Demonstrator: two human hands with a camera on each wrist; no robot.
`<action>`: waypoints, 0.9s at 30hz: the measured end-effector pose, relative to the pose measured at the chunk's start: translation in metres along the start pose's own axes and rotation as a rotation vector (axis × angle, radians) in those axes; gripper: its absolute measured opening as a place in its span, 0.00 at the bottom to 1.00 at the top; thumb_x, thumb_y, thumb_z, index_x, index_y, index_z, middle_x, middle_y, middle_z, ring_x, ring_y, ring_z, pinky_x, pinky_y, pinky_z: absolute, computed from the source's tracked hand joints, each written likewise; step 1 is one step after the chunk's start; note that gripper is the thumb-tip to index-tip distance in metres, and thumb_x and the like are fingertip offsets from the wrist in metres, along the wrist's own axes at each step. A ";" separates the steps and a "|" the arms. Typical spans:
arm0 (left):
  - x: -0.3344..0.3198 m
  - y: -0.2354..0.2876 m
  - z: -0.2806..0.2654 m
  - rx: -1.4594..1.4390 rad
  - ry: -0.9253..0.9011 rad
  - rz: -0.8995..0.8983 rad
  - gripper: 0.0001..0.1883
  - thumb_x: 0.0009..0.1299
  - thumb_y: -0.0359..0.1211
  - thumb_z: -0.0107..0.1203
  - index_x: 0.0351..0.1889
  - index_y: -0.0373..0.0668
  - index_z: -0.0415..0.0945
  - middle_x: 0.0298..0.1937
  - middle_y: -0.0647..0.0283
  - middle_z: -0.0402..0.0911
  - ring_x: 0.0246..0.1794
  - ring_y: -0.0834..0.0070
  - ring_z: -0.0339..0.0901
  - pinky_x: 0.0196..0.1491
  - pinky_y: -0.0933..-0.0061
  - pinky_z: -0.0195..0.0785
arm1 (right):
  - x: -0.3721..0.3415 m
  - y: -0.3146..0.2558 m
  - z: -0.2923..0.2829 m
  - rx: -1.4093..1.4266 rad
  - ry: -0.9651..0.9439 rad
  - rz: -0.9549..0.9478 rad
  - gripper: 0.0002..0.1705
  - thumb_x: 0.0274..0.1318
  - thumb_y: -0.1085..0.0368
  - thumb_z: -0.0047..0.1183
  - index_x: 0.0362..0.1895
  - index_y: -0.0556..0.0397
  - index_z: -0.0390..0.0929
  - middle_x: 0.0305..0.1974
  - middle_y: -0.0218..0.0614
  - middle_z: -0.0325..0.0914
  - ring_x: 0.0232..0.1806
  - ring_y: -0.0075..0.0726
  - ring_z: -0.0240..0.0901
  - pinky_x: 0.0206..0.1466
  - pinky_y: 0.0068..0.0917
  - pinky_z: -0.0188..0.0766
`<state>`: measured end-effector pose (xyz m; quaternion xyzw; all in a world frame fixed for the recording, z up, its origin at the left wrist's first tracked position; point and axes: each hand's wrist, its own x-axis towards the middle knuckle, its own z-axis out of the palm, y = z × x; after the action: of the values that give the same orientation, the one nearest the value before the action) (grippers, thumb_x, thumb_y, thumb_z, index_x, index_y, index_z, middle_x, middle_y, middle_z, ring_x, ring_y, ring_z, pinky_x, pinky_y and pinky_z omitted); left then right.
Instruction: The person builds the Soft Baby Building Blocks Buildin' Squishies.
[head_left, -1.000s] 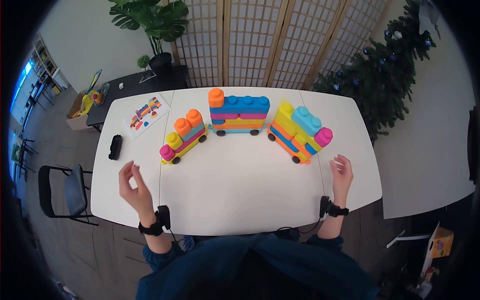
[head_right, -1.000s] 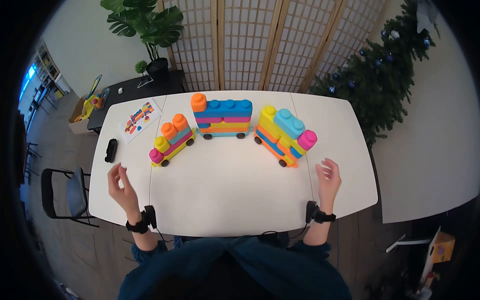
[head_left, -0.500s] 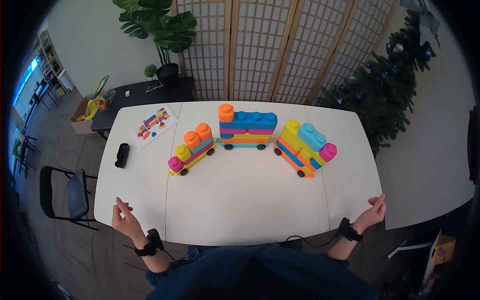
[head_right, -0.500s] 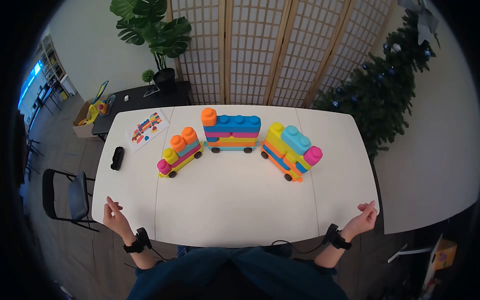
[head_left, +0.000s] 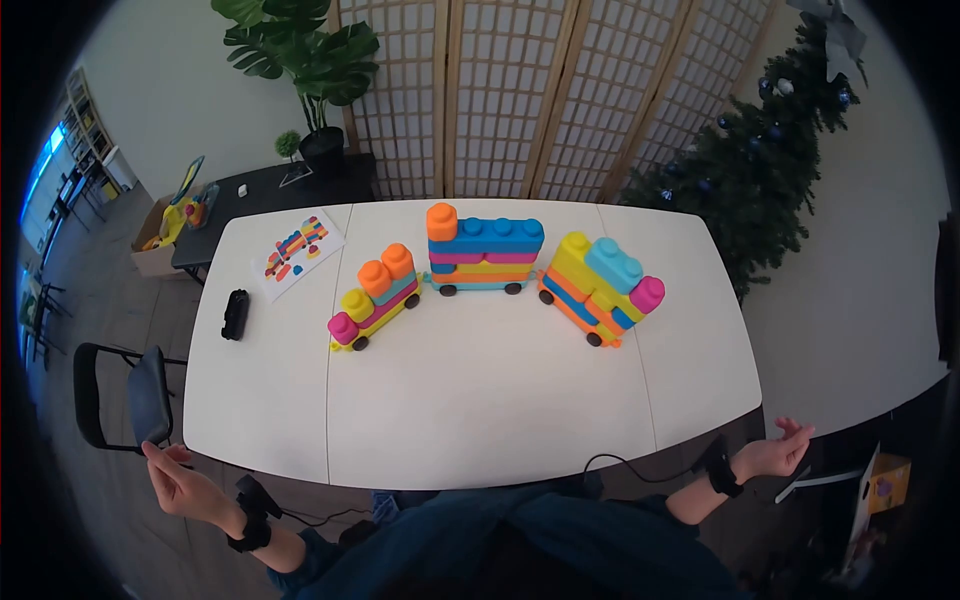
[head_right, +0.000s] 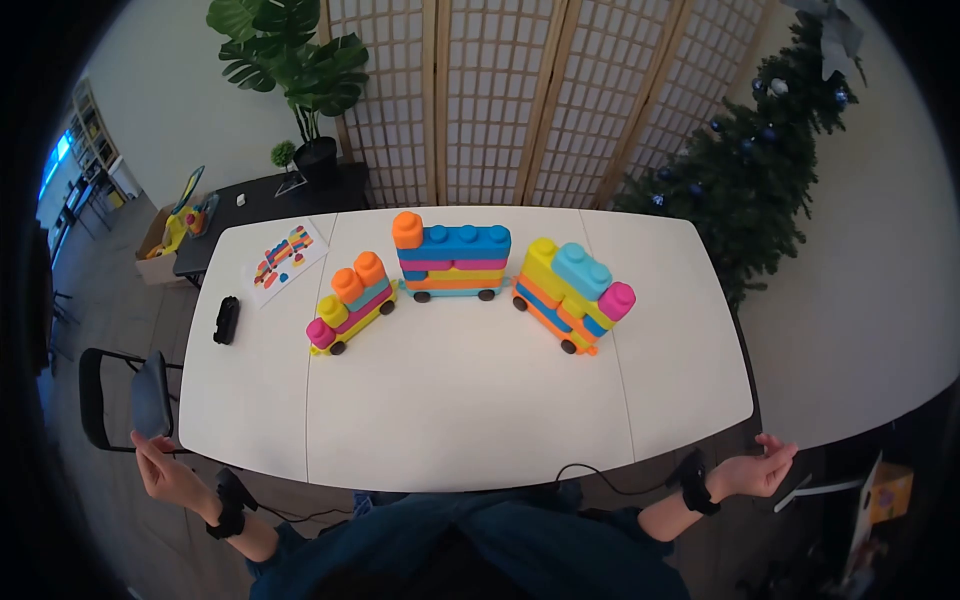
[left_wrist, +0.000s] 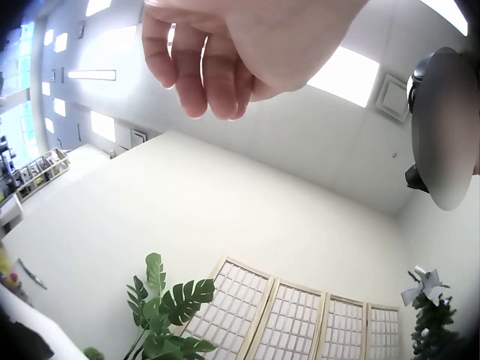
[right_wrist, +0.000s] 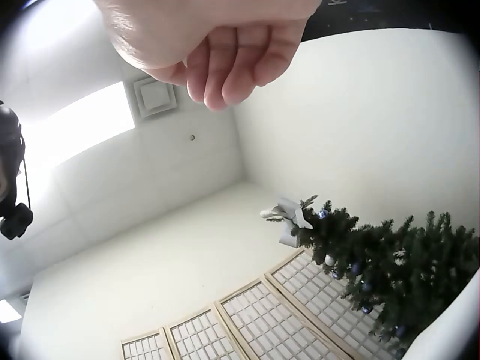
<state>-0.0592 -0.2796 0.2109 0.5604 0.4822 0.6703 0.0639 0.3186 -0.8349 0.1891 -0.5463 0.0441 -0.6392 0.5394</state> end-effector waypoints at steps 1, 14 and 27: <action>0.001 0.002 -0.003 -0.009 0.023 -0.020 0.27 0.82 0.42 0.53 0.19 0.37 0.75 0.18 0.69 0.73 0.21 0.83 0.67 0.30 0.79 0.58 | 0.000 0.000 -0.001 0.002 -0.005 -0.014 0.24 0.75 0.59 0.51 0.25 0.61 0.77 0.24 0.35 0.76 0.26 0.29 0.71 0.36 0.25 0.69; -0.031 -0.007 0.016 -0.055 -0.051 0.017 0.28 0.83 0.41 0.50 0.19 0.36 0.74 0.18 0.67 0.75 0.21 0.82 0.69 0.30 0.78 0.60 | 0.003 -0.001 0.021 0.040 -0.002 -0.054 0.22 0.75 0.61 0.51 0.27 0.62 0.79 0.25 0.36 0.79 0.26 0.29 0.73 0.37 0.25 0.68; -0.005 -0.028 0.015 -0.262 0.159 0.436 0.27 0.86 0.35 0.41 0.22 0.31 0.73 0.19 0.60 0.74 0.20 0.74 0.68 0.27 0.75 0.59 | 0.005 -0.005 0.022 0.023 0.058 -0.261 0.21 0.73 0.68 0.51 0.23 0.66 0.78 0.21 0.40 0.77 0.21 0.33 0.70 0.31 0.27 0.71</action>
<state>-0.0579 -0.2593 0.1857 0.5835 0.2629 0.7668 -0.0480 0.3325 -0.8247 0.2049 -0.5226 -0.0193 -0.7200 0.4562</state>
